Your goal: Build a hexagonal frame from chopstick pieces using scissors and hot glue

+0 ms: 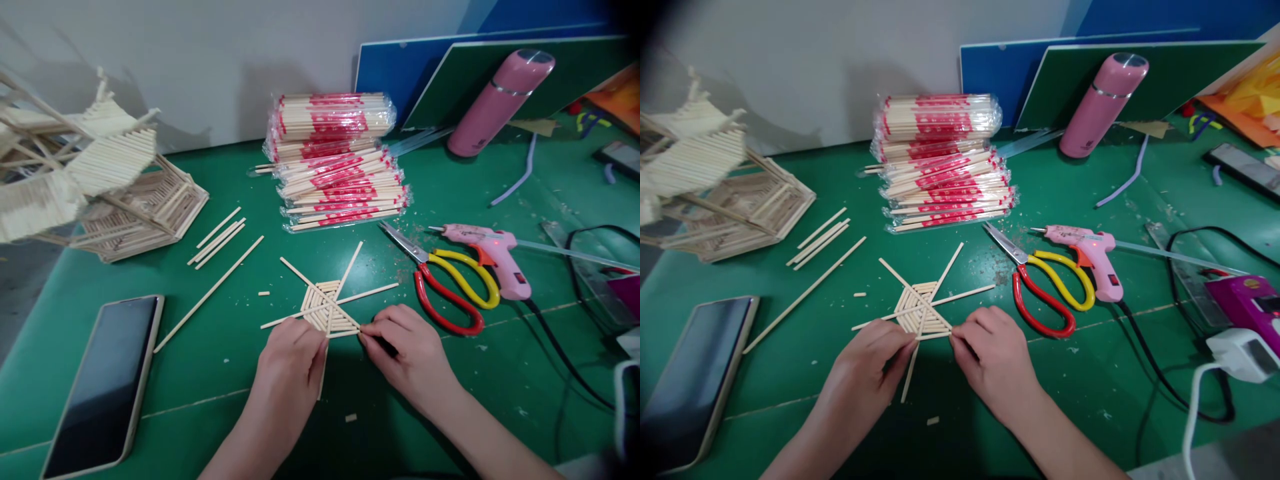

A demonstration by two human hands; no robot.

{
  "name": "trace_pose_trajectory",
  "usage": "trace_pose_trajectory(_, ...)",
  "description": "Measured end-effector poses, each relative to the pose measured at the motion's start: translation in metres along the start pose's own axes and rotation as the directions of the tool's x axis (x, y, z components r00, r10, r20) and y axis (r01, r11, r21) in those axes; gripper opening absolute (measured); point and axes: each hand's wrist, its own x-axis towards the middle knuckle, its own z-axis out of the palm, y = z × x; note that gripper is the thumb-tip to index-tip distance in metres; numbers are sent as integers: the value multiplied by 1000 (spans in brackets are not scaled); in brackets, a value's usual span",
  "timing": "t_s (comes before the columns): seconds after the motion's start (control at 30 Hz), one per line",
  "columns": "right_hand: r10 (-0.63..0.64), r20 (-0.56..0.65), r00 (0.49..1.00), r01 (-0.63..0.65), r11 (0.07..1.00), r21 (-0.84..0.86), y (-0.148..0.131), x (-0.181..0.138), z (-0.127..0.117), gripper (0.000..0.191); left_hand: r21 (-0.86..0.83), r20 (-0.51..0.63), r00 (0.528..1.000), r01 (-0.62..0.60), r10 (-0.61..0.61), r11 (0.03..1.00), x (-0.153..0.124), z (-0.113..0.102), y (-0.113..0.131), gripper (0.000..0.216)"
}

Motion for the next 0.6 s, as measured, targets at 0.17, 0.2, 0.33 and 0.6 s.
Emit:
trace_pose_trajectory(0.17, -5, 0, 1000, 5, 1000, 2, 0, 0, 0, 15, -5, 11, 1000, 15, -15, 1000, 0, 1, -2, 27)
trace_pose_trajectory(0.2, -6, 4, 1000, 6, 1000, 4, 0, 0, 0, 14, -3, 14, 1000, 12, -12, 1000, 0, 1, -2, 27)
trace_pose_trajectory(0.33, -1, 9, 1000, 1, 1000, 7, 0, 0, 0, 13, 7, 10, 1000, -10, 10, 1000, 0, 0, -2, 26)
trace_pose_trajectory(0.6, -10, -15, 1000, 10, 1000, 8, -1, 0, 0, 14, 78, -30, 995, -92, 95, 993, -1, 0, -1, 25)
